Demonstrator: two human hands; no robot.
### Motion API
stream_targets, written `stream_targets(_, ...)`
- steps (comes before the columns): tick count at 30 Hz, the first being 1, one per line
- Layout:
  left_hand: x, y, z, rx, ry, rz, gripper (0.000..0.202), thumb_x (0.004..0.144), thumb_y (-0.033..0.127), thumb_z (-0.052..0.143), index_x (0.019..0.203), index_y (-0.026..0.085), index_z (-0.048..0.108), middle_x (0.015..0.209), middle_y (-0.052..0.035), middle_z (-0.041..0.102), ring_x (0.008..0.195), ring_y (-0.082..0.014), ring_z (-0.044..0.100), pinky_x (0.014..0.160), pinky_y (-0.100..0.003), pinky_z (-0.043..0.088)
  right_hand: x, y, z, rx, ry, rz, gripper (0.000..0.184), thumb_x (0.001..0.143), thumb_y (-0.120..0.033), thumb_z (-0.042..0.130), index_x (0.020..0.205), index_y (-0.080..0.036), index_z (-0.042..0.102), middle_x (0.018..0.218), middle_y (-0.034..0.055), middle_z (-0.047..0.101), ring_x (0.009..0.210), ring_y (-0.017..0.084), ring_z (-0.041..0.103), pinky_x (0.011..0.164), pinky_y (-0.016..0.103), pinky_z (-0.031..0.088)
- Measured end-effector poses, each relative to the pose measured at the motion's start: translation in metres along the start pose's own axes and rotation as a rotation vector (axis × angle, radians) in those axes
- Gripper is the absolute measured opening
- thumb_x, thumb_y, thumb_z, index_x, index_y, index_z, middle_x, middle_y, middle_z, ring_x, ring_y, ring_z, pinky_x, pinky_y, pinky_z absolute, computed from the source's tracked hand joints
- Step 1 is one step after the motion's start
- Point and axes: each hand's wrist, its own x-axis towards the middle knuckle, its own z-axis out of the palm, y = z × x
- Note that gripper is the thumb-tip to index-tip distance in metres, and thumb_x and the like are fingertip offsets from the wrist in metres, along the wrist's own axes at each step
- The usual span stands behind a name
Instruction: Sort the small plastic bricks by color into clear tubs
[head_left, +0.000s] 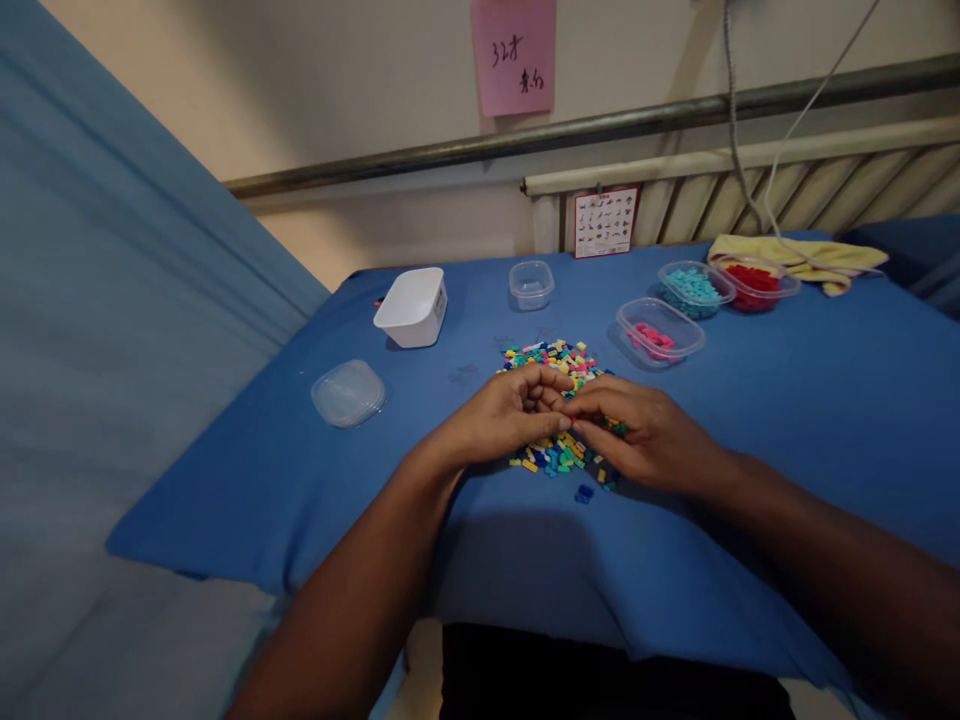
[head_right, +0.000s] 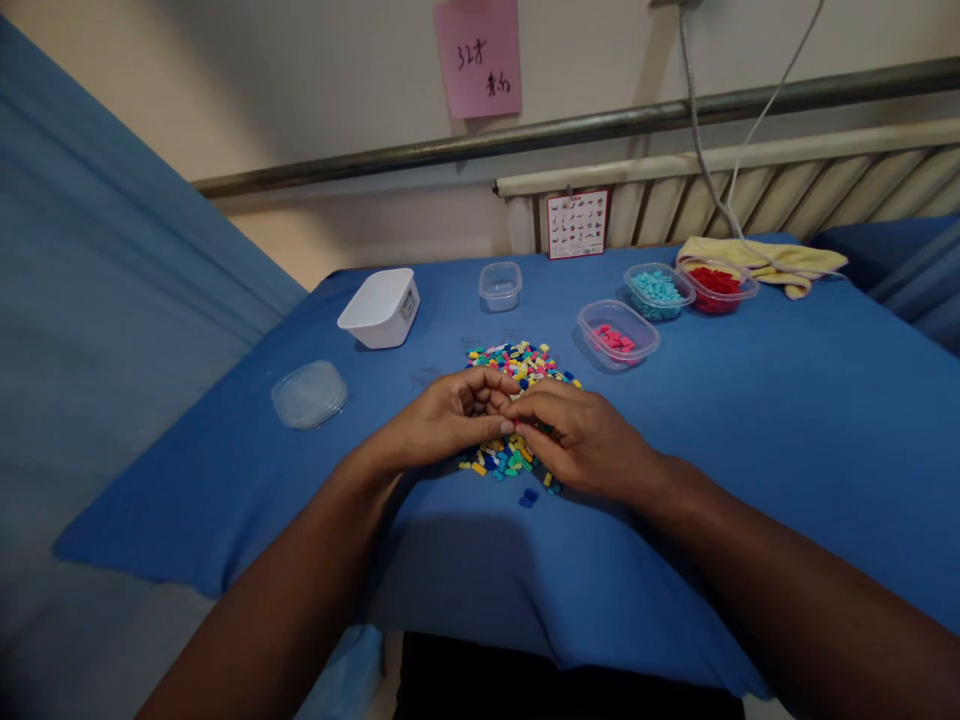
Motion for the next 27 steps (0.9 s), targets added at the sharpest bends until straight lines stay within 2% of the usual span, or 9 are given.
stream_targets(3,-0.004,0.003,-0.001,0.032,-0.022,0.0,0.046,0.081,0.027,0.088,0.123,0.017,0.07,0.097,-0.0042,0.073,0.081,-0.0125,0.066,0.078,-0.029,0.053,0.002,-0.003,-0.001,0.03,0.021,0.041,0.015,0.105,-0.018,0.064,0.111,-0.027,0.074,0.104,0.0051,0.082,0.096,0.022,0.077,0.085,0.039,0.061)
stream_targets(6,-0.01,0.011,-0.007,0.181,0.004,0.024,0.04,0.083,0.026,0.085,0.121,0.017,0.074,0.097,-0.0047,0.073,0.08,-0.0135,0.064,0.076,-0.029,0.053,0.002,0.003,-0.008,-0.014,0.082,0.094,0.015,0.102,-0.017,0.063,0.105,-0.027,0.075,0.098,0.0043,0.081,0.088,0.022,0.076,0.079,0.037,0.06)
stream_targets(12,-0.019,0.023,-0.032,0.726,0.182,0.15,0.023,0.095,0.023,0.066,0.111,0.019,0.082,0.113,-0.0089,0.077,0.1,-0.0211,0.071,0.09,-0.034,0.055,-0.005,0.041,-0.055,-0.365,0.349,0.17,0.017,0.097,-0.023,0.066,0.105,-0.023,0.08,0.096,0.008,0.08,0.082,0.025,0.073,0.078,0.041,0.06)
stream_targets(15,-0.016,0.017,-0.036,1.008,0.149,0.164,0.029,0.099,0.019,0.058,0.112,0.022,0.084,0.111,-0.0089,0.078,0.102,-0.0227,0.072,0.093,-0.035,0.054,-0.01,0.062,-0.075,-0.517,0.414,0.248,0.019,0.097,-0.027,0.066,0.106,-0.019,0.082,0.095,0.0106,0.08,0.079,0.026,0.071,0.078,0.042,0.059)
stream_targets(17,-0.013,0.012,-0.035,1.151,0.108,0.162,0.032,0.101,0.019,0.055,0.113,0.024,0.084,0.112,-0.0087,0.078,0.105,-0.0241,0.072,0.095,-0.036,0.053,-0.014,0.072,-0.083,-0.564,0.402,0.293,0.021,0.098,-0.029,0.067,0.107,-0.018,0.082,0.099,0.0122,0.082,0.079,0.026,0.072,0.079,0.043,0.059)
stream_targets(19,-0.012,0.009,-0.034,1.231,0.076,0.15,0.033,0.102,0.02,0.053,0.112,0.025,0.084,0.112,-0.0085,0.079,0.105,-0.0249,0.072,0.094,-0.036,0.053,-0.016,0.076,-0.084,-0.583,0.385,0.31,0.021,0.098,-0.028,0.067,0.109,-0.019,0.083,0.105,0.0134,0.083,0.083,0.028,0.074,0.082,0.045,0.06)
stream_targets(22,-0.015,0.011,-0.033,1.27,0.077,0.091,0.032,0.1,0.019,0.054,0.107,0.024,0.084,0.11,-0.0085,0.079,0.098,-0.025,0.072,0.088,-0.036,0.052,-0.015,0.072,-0.079,-0.582,0.359,0.268,0.021,0.102,-0.025,0.065,0.113,-0.023,0.083,0.111,0.0145,0.083,0.1,0.034,0.077,0.091,0.049,0.061)
stream_targets(26,-0.02,0.018,-0.034,1.267,0.119,0.001,0.029,0.093,0.019,0.059,0.103,0.024,0.085,0.107,-0.0086,0.079,0.094,-0.0254,0.07,0.083,-0.036,0.051,-0.009,0.054,-0.053,-0.474,0.281,0.133,0.023,0.105,-0.025,0.062,0.117,-0.023,0.082,0.111,0.0144,0.083,0.104,0.034,0.078,0.095,0.051,0.062)
stream_targets(27,-0.02,0.019,-0.033,1.258,0.132,-0.002,0.028,0.093,0.02,0.06,0.102,0.024,0.085,0.106,-0.0085,0.079,0.094,-0.0254,0.07,0.082,-0.035,0.05,-0.006,0.049,-0.043,-0.432,0.223,0.088,0.025,0.105,-0.023,0.062,0.12,-0.022,0.081,0.113,0.0136,0.084,0.106,0.034,0.078,0.096,0.051,0.062)
